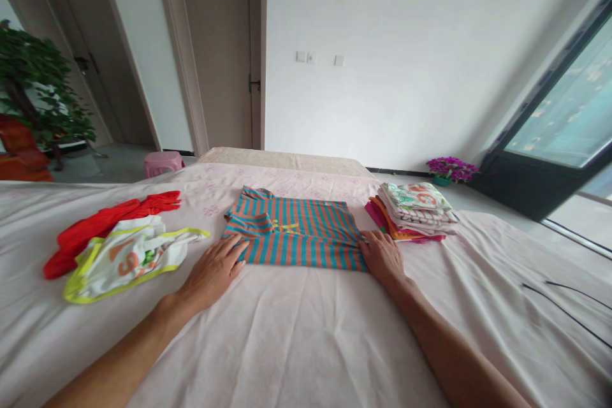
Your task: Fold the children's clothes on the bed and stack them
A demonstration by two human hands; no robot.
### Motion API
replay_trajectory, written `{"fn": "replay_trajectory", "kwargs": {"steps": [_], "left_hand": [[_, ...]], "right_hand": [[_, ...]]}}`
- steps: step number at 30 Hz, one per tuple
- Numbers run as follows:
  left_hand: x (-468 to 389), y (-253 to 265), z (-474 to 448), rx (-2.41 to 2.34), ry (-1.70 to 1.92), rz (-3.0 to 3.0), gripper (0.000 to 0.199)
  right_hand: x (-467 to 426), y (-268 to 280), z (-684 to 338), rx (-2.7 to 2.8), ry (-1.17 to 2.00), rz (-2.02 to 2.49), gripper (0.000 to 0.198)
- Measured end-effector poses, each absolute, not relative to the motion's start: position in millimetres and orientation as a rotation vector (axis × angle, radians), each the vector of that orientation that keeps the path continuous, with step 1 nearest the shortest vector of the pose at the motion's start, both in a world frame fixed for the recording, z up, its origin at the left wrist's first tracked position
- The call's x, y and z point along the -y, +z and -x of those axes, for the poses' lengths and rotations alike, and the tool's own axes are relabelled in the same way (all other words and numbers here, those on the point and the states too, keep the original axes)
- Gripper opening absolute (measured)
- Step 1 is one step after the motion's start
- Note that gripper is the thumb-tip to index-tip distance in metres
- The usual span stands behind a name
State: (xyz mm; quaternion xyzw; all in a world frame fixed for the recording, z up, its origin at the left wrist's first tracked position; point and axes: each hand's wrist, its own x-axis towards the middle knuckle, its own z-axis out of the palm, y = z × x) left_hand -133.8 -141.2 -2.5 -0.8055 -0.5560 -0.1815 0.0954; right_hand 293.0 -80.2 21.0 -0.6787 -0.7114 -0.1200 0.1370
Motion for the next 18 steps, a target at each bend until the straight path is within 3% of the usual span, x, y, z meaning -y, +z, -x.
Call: {"fn": "replay_trajectory", "kwargs": {"steps": [8, 18], "left_hand": [[141, -5, 135, 1.630, -0.536, 2.377, 0.043], [142, -4, 134, 1.632, -0.580, 2.377, 0.043]], "right_hand": [[80, 44, -262, 2.414, -0.377, 1.696, 0.044], [26, 69, -126, 2.299, 0.274, 1.677, 0.036]]}}
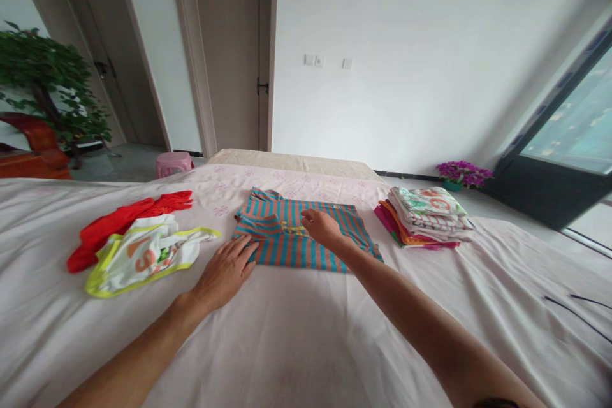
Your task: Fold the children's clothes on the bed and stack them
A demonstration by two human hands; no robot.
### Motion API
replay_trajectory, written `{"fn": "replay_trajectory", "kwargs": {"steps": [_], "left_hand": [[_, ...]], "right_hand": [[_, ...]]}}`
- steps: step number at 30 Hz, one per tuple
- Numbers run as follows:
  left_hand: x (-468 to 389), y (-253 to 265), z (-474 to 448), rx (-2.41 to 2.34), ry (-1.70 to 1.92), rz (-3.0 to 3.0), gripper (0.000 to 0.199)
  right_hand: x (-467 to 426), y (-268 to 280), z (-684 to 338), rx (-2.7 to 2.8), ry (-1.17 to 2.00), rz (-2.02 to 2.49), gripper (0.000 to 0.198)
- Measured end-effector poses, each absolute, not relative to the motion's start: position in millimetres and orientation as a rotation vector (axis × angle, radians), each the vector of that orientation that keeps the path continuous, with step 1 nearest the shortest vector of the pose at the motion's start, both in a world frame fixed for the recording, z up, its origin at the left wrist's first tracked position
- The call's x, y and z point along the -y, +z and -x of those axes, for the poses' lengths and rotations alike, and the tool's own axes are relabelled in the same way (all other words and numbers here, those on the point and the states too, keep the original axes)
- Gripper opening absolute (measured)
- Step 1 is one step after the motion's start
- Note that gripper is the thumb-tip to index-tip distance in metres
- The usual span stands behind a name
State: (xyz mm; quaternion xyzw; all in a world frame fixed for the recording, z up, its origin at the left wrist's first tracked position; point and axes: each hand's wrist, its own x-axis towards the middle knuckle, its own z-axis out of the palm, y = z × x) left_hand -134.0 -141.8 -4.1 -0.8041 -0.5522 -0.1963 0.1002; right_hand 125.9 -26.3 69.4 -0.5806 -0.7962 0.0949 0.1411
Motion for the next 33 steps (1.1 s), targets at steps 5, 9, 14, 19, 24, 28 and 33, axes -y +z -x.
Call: {"fn": "replay_trajectory", "kwargs": {"steps": [5, 9, 14, 19, 24, 28, 33], "left_hand": [[142, -3, 134, 1.625, -0.553, 2.376, 0.043], [142, -3, 134, 1.630, -0.552, 2.379, 0.043], [141, -5, 134, 1.658, -0.516, 2.340, 0.045], [140, -7, 134, 1.664, -0.489, 2.329, 0.046], [139, -7, 134, 1.645, -0.467, 2.325, 0.045], [139, -4, 134, 1.668, -0.488, 2.342, 0.045], [140, -3, 133, 1.664, -0.517, 2.342, 0.043]], "right_hand": [[1, 59, -68, 2.262, 0.480, 1.718, 0.049], [-10, 44, -48, 2.242, 0.519, 1.650, 0.050], [-16, 30, -56, 2.078, 0.431, 1.603, 0.044], [-18, 28, -67, 2.138, 0.444, 1.666, 0.039], [-4, 33, -73, 2.233, 0.339, 1.578, 0.043], [23, 35, -90, 2.362, 0.117, 1.481, 0.040], [55, 32, -124, 2.494, -0.020, 1.421, 0.043]]}}
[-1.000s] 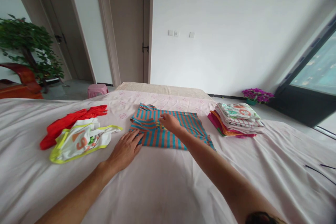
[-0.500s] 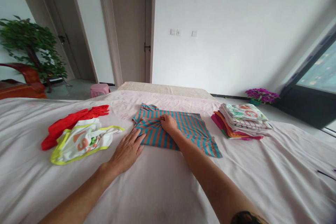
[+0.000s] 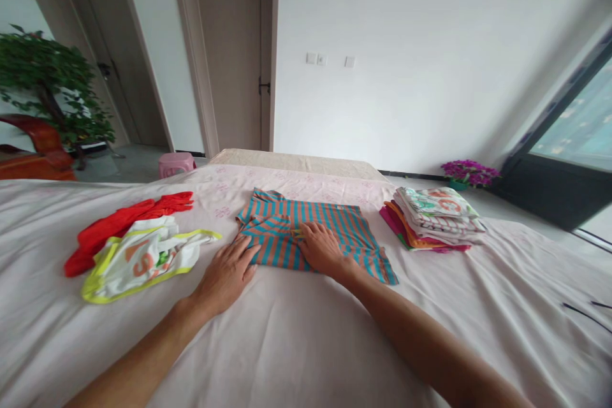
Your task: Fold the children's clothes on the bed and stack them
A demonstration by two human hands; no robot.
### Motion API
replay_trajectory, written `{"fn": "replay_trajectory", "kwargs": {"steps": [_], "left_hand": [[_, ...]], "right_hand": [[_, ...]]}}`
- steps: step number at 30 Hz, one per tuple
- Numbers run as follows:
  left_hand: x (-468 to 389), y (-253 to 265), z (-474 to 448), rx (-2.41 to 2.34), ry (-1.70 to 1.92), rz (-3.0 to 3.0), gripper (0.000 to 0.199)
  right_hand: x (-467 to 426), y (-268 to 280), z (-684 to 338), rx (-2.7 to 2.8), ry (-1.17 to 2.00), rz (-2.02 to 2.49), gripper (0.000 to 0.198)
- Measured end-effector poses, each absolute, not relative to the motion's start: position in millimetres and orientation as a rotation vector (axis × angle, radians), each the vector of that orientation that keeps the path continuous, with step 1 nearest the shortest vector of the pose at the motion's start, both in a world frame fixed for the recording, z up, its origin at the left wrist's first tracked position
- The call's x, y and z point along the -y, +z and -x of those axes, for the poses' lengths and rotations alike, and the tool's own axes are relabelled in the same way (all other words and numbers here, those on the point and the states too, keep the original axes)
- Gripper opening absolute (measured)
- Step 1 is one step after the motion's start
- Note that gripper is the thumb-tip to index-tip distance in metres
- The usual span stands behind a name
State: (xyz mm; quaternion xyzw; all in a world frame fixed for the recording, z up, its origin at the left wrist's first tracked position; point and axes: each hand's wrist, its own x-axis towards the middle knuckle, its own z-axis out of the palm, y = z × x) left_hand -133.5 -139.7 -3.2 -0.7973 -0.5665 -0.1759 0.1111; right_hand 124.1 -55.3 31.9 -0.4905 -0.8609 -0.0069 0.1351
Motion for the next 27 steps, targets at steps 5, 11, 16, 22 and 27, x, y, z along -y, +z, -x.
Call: {"fn": "replay_trajectory", "kwargs": {"steps": [5, 11, 16, 22, 27], "left_hand": [[138, -5, 134, 1.660, -0.575, 2.346, 0.041], [133, 5, 134, 1.795, -0.769, 2.382, 0.037], [119, 23, 138, 2.188, -0.813, 2.204, 0.031], [84, 40, 144, 2.342, -0.694, 1.973, 0.028], [54, 38, 139, 2.247, -0.665, 2.025, 0.032]], "right_hand": [[66, 23, -155, 2.483, -0.078, 1.423, 0.046], [66, 17, -159, 2.421, -0.039, 1.488, 0.045], [67, 18, -158, 2.395, -0.036, 1.469, 0.043], [68, 18, -160, 2.380, -0.051, 1.458, 0.042], [69, 19, -160, 2.380, -0.043, 1.464, 0.042]]}}
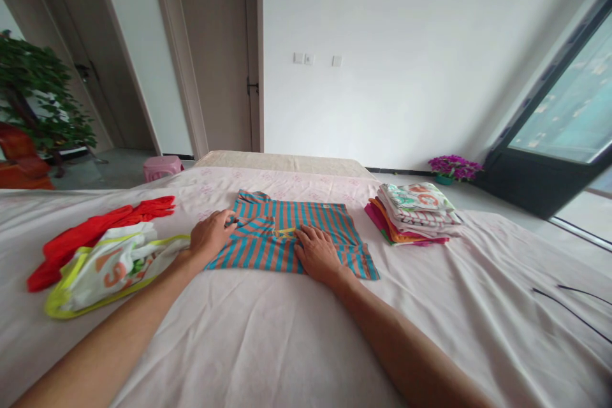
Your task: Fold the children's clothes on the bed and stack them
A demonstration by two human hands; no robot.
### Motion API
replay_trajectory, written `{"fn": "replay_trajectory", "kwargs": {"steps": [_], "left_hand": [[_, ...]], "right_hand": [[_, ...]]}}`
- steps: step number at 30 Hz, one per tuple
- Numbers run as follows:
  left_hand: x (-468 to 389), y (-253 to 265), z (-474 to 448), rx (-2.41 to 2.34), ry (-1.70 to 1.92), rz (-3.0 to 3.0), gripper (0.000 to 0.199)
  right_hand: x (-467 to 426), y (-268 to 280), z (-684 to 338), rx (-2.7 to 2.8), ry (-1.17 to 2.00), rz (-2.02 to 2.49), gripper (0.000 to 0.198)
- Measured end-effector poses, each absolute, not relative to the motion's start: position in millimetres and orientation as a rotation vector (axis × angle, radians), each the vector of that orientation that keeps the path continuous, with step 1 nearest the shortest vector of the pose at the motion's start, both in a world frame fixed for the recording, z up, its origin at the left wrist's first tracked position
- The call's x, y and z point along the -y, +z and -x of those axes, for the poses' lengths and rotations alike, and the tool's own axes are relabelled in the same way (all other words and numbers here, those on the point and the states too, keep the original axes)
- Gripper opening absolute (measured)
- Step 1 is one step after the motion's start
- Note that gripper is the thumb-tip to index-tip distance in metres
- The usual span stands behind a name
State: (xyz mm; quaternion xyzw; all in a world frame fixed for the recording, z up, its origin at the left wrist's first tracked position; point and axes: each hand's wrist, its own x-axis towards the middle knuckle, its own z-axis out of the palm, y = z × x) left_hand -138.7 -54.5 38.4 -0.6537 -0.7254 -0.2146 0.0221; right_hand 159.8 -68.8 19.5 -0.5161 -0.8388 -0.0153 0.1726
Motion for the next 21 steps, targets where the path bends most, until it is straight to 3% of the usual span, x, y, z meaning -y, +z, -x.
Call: {"fn": "replay_trajectory", "kwargs": {"steps": [7, 21], "left_hand": [[30, 31, 129, 2.395, -0.595, 1.984, 0.017], [43, 31, 132, 2.384, -0.799, 1.891, 0.037]], "right_hand": [[68, 19, -160, 2.372, -0.053, 1.463, 0.042], [69, 20, -162, 2.391, -0.053, 1.438, 0.041]]}}
